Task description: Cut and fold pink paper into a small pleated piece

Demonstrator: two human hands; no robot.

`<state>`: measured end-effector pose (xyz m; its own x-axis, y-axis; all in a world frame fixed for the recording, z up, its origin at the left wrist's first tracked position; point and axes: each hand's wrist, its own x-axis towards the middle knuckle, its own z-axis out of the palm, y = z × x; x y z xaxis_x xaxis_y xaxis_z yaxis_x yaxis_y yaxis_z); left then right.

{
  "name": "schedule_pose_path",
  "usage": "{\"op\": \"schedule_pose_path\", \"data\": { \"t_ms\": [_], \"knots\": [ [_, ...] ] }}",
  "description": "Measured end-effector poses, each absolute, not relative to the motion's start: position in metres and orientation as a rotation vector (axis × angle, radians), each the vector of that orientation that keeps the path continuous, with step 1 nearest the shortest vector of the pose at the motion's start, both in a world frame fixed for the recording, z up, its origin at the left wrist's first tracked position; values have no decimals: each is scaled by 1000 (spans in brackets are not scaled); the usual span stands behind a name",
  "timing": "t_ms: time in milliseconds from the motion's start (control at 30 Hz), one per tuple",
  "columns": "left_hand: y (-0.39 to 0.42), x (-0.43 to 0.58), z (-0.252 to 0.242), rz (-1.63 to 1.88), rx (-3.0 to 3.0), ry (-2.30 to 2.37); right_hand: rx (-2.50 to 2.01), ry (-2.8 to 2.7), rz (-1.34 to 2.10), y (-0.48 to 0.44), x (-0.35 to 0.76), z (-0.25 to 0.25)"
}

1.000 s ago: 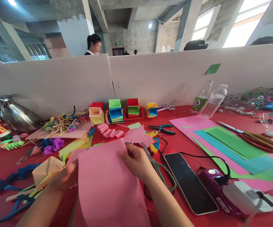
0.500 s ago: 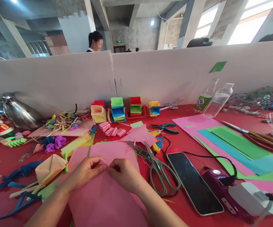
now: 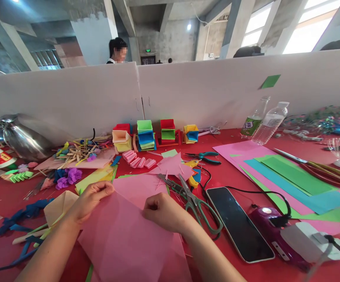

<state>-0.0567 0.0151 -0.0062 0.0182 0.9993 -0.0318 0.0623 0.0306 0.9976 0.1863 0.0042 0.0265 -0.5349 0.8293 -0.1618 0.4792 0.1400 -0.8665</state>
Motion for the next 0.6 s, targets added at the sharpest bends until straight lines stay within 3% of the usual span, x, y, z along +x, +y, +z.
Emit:
{"op": "schedule_pose_path", "data": {
  "t_ms": [133, 333, 500, 600],
  "knots": [
    [22, -70, -10, 1286, 1116, 1199, -1312, -2041, 1178, -4, 217, 38],
    [20, -63, -6, 1713, 895, 993, -1247, -1493, 1039, -34, 227, 36],
    [16, -58, -2, 1730, 825, 810, -1288, -1647, 683, -49, 210, 28],
    [15, -56, -1, 1723, 803, 785, -1184, -1599, 737, -50, 205, 28]
  ]
}}
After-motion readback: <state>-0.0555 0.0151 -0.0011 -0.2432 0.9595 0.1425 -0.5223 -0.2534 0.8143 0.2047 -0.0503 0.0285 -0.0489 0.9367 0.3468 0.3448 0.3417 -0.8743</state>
